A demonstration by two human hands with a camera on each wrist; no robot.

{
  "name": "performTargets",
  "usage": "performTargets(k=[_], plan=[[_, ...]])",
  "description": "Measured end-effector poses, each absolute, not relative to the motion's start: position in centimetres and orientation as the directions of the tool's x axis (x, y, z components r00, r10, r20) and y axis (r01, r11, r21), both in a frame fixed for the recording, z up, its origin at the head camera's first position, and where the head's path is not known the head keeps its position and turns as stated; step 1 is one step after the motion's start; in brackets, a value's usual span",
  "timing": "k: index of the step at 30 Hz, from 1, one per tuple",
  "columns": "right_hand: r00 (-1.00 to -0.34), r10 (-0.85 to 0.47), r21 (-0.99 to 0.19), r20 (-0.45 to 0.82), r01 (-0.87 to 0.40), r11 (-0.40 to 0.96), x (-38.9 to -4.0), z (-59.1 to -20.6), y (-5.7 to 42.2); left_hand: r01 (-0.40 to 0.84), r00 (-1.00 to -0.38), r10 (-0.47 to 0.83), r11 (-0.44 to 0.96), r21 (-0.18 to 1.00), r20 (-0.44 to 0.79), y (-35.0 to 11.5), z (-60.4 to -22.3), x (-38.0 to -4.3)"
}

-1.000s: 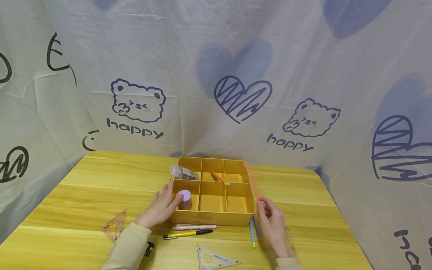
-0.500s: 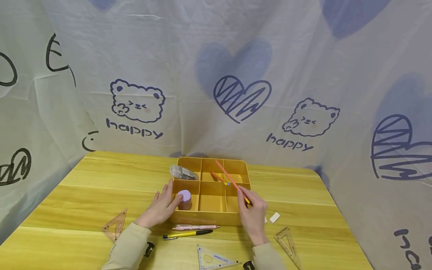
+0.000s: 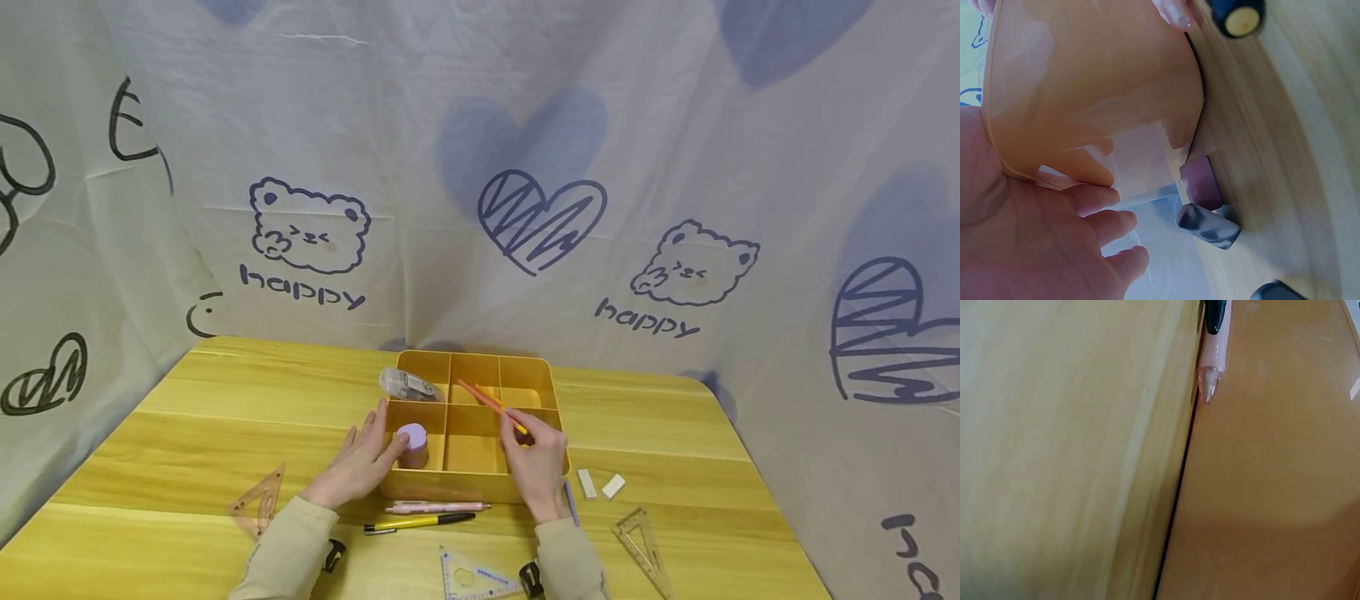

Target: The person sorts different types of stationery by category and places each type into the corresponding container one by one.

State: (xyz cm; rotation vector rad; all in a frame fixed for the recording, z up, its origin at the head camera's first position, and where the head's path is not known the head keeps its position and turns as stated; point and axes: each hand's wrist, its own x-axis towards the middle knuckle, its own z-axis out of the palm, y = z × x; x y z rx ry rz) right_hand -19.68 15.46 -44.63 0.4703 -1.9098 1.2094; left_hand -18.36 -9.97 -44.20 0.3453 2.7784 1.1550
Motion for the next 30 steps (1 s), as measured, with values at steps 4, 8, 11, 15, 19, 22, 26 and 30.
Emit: performTargets(k=[4, 8, 11, 15, 19, 22, 26, 30], plan=[[-0.610, 0.118, -0.585, 0.783, -0.661, 0.470, -18.9, -43.6, 15.0, 0.165, -0.968, 0.250, 0.684, 0.711, -0.016, -9.9, -44.2, -18.4], [-0.620, 0.115, -0.589, 0.776, -0.647, 0.483, -18.1, -42.4, 14.7, 0.164, -0.968, 0.249, 0.680, 0.715, -0.016, -9.9, -44.2, -18.3], [-0.620, 0.113, -0.585, 0.776, -0.641, 0.497, -17.9, -42.1, 14.7, 0.164, -0.968, 0.251, 0.678, 0.716, -0.016, -9.9, -44.1, -18.3], [-0.625, 0.105, -0.585, 0.773, -0.639, 0.500, -17.8, -42.0, 14.6, 0.165, -0.968, 0.252, 0.680, 0.714, -0.017, -9.9, -44.0, -18.2], [-0.620, 0.070, -0.564, 0.782, -0.654, 0.504, -17.9, -42.2, 14.6, 0.166, -0.968, 0.252, 0.679, 0.715, -0.014, -9.9, -44.0, -18.3], [-0.595, 0.038, -0.529, 0.803, -0.681, 0.507, -17.9, -42.3, 14.6, 0.169, -0.968, 0.252, 0.680, 0.713, -0.011, -9.9, -44.0, -18.3], [-0.576, 0.025, -0.508, 0.817, -0.700, 0.502, -17.9, -42.4, 14.6, 0.173, -0.968, 0.252, 0.680, 0.713, -0.006, -9.9, -44.0, -18.3], [-0.586, 0.035, -0.521, 0.809, -0.689, 0.503, -17.8, -42.4, 14.5, 0.172, -0.968, 0.253, 0.679, 0.714, -0.007, -9.9, -44.0, -18.2]])
